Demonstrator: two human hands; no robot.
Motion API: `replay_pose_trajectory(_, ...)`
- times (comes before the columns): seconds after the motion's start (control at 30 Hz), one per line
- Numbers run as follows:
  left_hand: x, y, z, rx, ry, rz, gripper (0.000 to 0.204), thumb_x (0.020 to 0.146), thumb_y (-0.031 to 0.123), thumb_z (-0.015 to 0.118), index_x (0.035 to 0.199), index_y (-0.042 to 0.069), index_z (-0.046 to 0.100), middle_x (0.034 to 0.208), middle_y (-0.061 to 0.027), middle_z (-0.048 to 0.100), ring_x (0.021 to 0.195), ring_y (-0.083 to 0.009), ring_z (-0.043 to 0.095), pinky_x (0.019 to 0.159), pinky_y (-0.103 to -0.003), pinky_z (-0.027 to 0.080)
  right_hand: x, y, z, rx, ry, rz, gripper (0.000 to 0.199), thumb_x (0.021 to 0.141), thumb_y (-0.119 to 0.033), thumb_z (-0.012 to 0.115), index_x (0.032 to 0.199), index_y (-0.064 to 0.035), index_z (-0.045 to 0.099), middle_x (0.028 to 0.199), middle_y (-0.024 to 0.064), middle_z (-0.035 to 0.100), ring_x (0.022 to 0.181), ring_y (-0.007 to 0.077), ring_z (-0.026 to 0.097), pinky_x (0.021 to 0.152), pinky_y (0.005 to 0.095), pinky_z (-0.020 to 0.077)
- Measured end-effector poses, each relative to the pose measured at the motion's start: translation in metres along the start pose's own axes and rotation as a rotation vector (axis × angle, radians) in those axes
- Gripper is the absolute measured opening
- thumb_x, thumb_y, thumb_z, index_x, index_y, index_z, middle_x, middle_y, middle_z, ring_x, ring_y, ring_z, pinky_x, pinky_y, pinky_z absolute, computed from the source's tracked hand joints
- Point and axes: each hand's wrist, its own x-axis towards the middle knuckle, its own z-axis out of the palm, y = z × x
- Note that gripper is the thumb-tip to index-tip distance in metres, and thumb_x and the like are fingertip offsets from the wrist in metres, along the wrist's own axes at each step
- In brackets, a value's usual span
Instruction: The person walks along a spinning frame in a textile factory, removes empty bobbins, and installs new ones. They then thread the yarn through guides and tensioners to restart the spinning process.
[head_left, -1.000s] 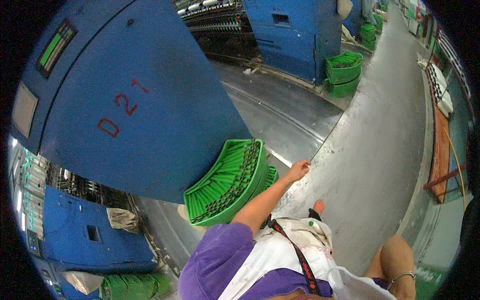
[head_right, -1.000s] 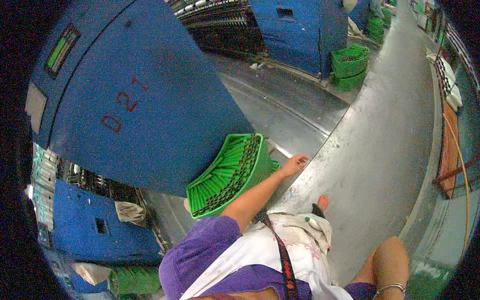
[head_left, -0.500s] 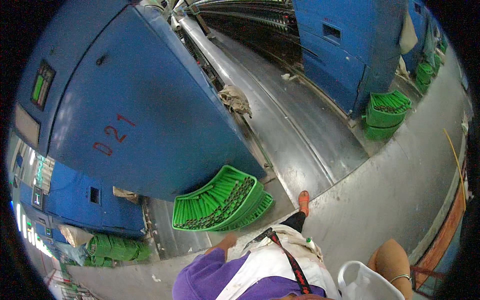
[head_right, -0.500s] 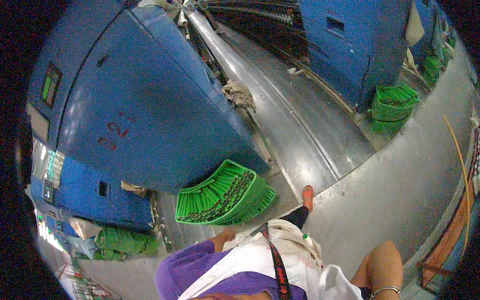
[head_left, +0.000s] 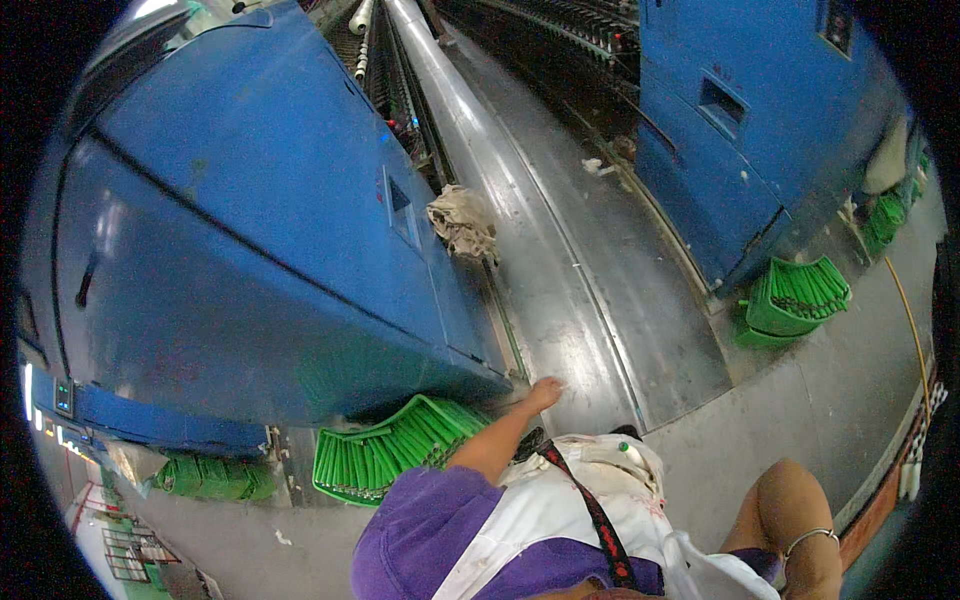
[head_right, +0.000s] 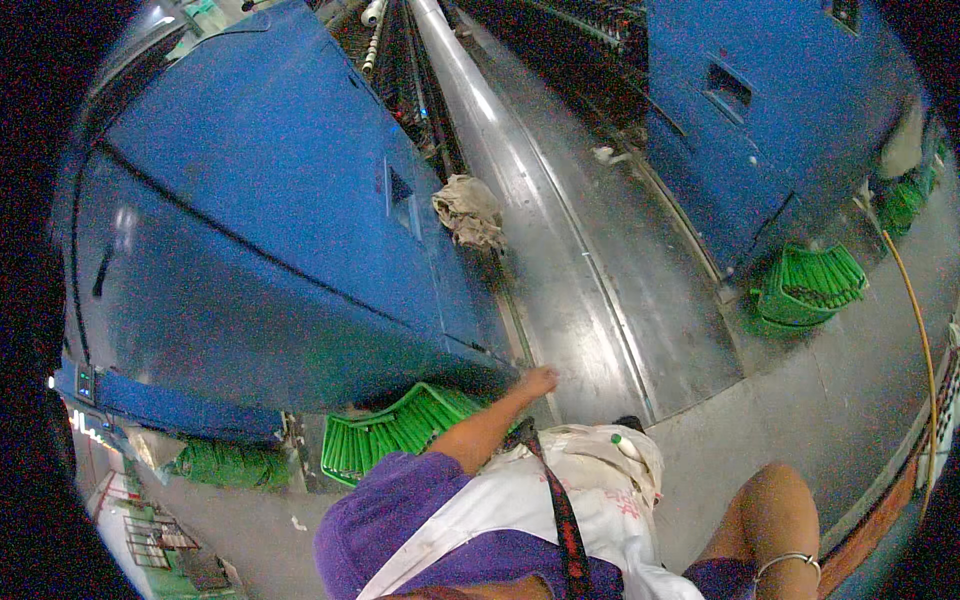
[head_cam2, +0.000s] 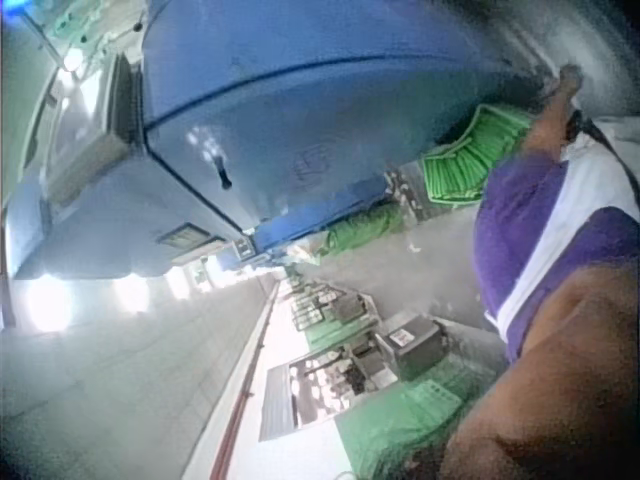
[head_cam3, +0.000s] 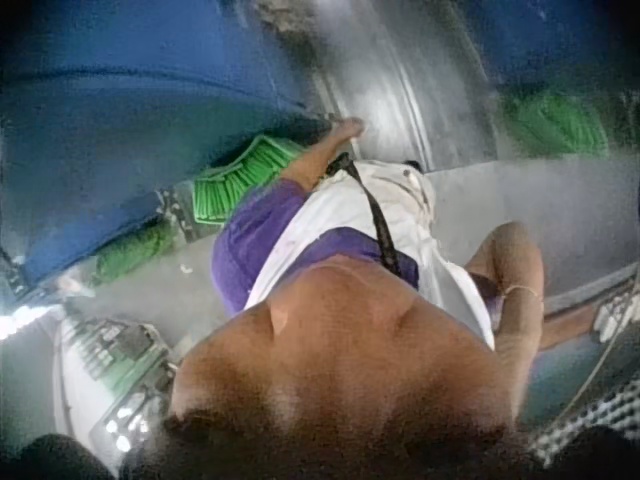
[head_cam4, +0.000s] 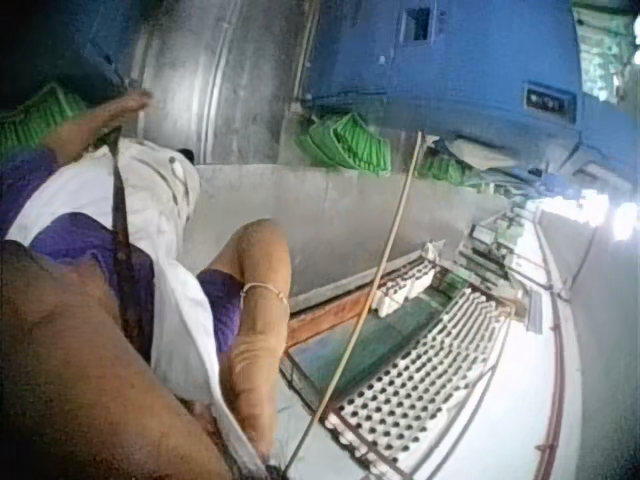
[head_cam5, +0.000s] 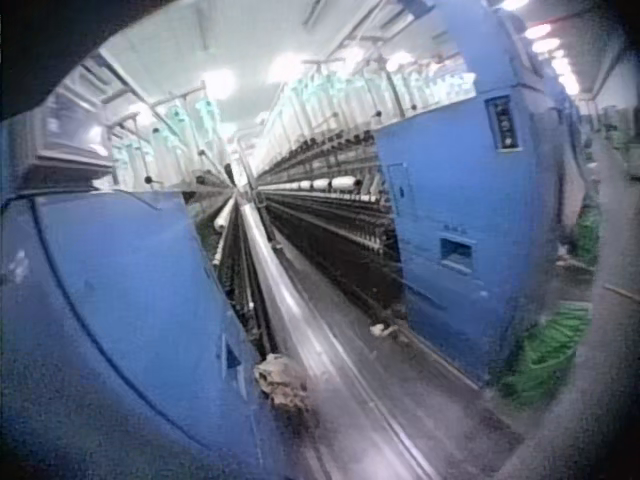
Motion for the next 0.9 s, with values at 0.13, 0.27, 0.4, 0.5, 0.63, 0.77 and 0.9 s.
replay_pose_trajectory(0.13, 0.124, 0.114, 0.011, -0.012, -0.034, 0.259, 0.020, 0.085, 0.010, 0.056, 0.104, 0.005, 0.059, 0.069, -0.0075, 0.057, 0.063, -0.0150, 0.055, 0.061, -0.030, 0.047, -0.050, 0.078, -0.053, -0.032, 0.012, 0.044, 0.024, 0.089, -0.024, 0.045, 0.073, -0.0066, 0.046, 0.071, 0.0043, 0.039, 0.069, 0.0175, 0.038, 0.069, 0.0302, 0.0361)
replay_pose_trajectory(0.27, 0.209, 0.112, -0.010, 0.040, -0.188, 0.132, 0.027, 0.085, 0.018, 0.055, 0.108, 0.006, 0.059, 0.087, -0.0156, 0.065, 0.077, -0.0249, 0.062, 0.071, -0.035, 0.049, -0.132, 0.166, -0.122, -0.193, 0.098, 0.214, 0.025, 0.089, -0.024, 0.045, 0.071, -0.0070, 0.046, 0.069, 0.0040, 0.038, 0.067, 0.0171, 0.038, 0.067, 0.0295, 0.0360)
replay_pose_trajectory(0.4, 0.244, 0.009, -0.076, 0.225, -0.018, -0.158, 0.033, 0.078, 0.020, 0.058, 0.108, 0.008, 0.064, 0.113, -0.0150, 0.061, 0.109, -0.0321, 0.054, 0.096, -0.039, 0.042, -0.262, 0.283, -0.192, -0.439, 0.334, 0.714, 0.026, 0.089, -0.024, 0.045, 0.070, -0.0074, 0.046, 0.068, 0.0036, 0.038, 0.065, 0.0167, 0.037, 0.066, 0.0289, 0.0359)
replay_pose_trajectory(0.5, 0.226, -0.067, -0.149, 0.786, 0.139, -0.457, 0.039, 0.083, 0.037, 0.054, 0.109, 0.009, 0.063, 0.120, -0.0156, 0.058, 0.109, -0.0338, 0.054, 0.092, -0.049, 0.043, -0.378, 0.392, -0.204, -0.345, 0.605, 1.184, 0.032, 0.090, -0.026, 0.046, 0.062, -0.0114, 0.037, 0.063, 0.0022, 0.036, 0.061, 0.0137, 0.034, 0.058, 0.0262, 0.0294)
replay_pose_trajectory(0.63, 0.213, -0.086, -0.186, -0.403, 0.680, -0.846, 0.013, 0.079, 0.011, 0.055, 0.084, 0.007, 0.065, 0.080, -0.0105, 0.065, 0.066, -0.0212, 0.061, 0.058, -0.036, 0.050, -0.486, 0.519, -0.142, -0.177, 0.971, 1.884, 0.046, 0.093, -0.036, 0.052, 0.055, -0.0164, 0.035, 0.049, -0.0042, 0.032, 0.043, 0.0085, 0.029, 0.041, 0.0251, 0.0229)
replay_pose_trajectory(0.77, 0.223, -0.068, -0.173, -0.519, 0.913, -0.826, 0.009, 0.077, 0.009, 0.056, 0.081, 0.006, 0.064, 0.072, -0.0083, 0.061, 0.059, -0.0201, 0.060, 0.053, -0.035, 0.049, -0.503, 0.627, -0.048, 0.420, 0.341, 1.821, 0.048, 0.090, -0.030, 0.059, 0.048, -0.0077, 0.051, 0.048, 0.0006, 0.050, 0.041, 0.0084, 0.044, 0.039, 0.0234, 0.0325)
replay_pose_trajectory(0.9, 0.275, -0.099, -0.188, 0.664, 0.002, -0.390, 0.017, 0.076, 0.017, 0.058, 0.085, 0.004, 0.064, 0.075, -0.0104, 0.063, 0.065, -0.0261, 0.062, 0.059, -0.041, 0.049, -0.469, 0.734, 0.007, 0.631, -0.253, 1.790, 0.033, 0.086, -0.018, 0.059, 0.058, -0.0009, 0.063, 0.055, 0.0033, 0.058, 0.048, 0.0091, 0.054, 0.047, 0.0214, 0.0438)
